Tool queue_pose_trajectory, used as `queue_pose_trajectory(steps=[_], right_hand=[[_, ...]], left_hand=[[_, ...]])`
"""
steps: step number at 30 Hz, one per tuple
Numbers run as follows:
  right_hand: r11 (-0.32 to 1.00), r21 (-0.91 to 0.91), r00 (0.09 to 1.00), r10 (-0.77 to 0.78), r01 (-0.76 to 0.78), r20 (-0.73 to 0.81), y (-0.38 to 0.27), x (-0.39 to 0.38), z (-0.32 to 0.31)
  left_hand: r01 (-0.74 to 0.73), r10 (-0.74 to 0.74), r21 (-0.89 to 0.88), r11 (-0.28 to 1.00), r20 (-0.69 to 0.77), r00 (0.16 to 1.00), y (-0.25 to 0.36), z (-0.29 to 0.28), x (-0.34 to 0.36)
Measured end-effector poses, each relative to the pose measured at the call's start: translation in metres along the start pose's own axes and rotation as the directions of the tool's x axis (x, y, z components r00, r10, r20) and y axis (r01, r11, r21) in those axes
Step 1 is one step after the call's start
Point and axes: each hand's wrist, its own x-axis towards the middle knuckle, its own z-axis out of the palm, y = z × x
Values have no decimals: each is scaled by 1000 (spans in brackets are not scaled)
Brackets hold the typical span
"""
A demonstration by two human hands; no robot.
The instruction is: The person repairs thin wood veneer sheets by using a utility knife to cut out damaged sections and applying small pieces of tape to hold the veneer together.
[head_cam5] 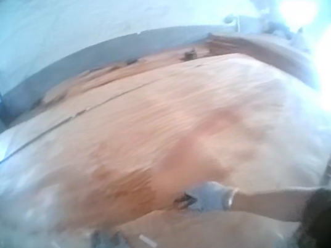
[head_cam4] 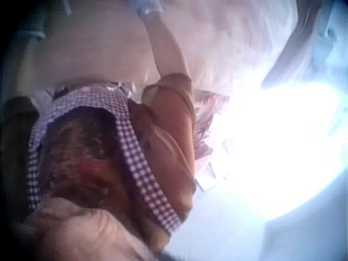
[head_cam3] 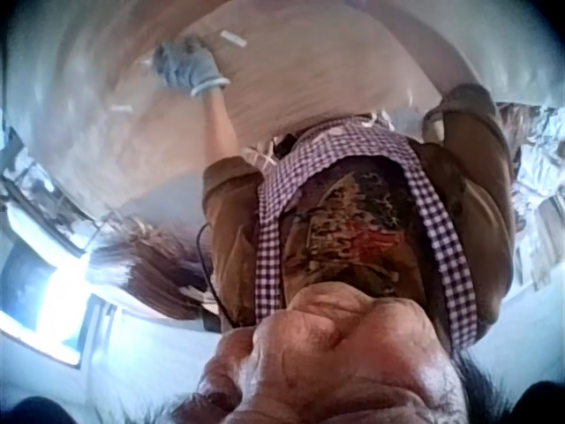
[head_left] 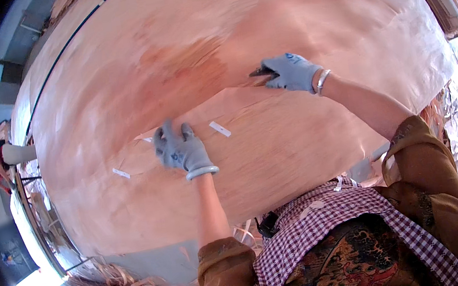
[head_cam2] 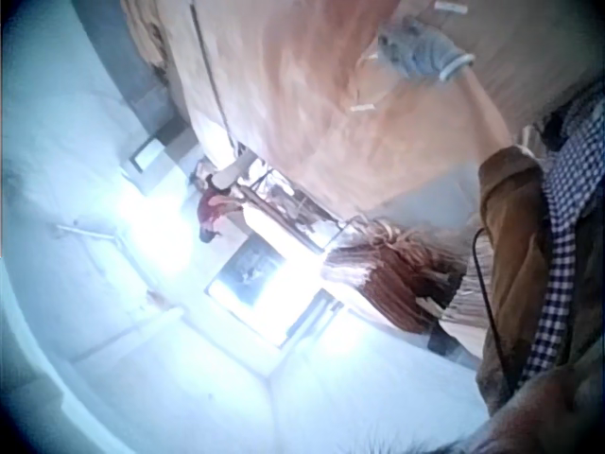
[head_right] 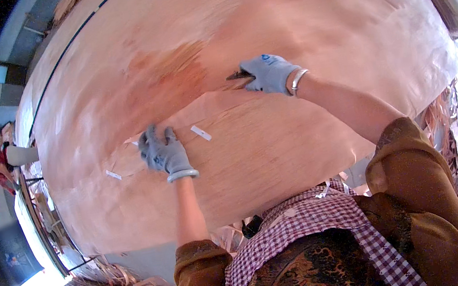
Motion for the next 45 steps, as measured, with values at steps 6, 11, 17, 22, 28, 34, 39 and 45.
queue_pose_trajectory(steps=[6,11,17,22,28,34,39,45], right_hand=[[986,77,989,-150,149,0,-36,8,-17],[971,-104,926,-167,213,339,-107,42,20],[894,-319,879,-149,316,454,-140,74,52],[860,-348,893,-232,374,386,-132,63,51],[845,-384,882,-193,372,429,-110,50,39],[793,-471,837,-86,386,541,-78,42,17],[825,-421,824,-91,377,560,-45,37,-5],[775,-517,828,-15,364,561,-1,24,-21]], left_hand=[[1,1,-19,1000,129,992,-7,-4,4],[62,-51,-67,996,163,985,-12,-5,10],[83,-70,-112,990,110,991,-16,0,7],[42,-32,-118,992,78,996,-16,-2,10],[89,-83,-38,995,136,987,-2,-4,8],[82,-85,29,996,135,987,2,0,10],[53,-62,77,996,126,990,0,2,11],[59,-63,31,998,167,984,-3,2,13]])
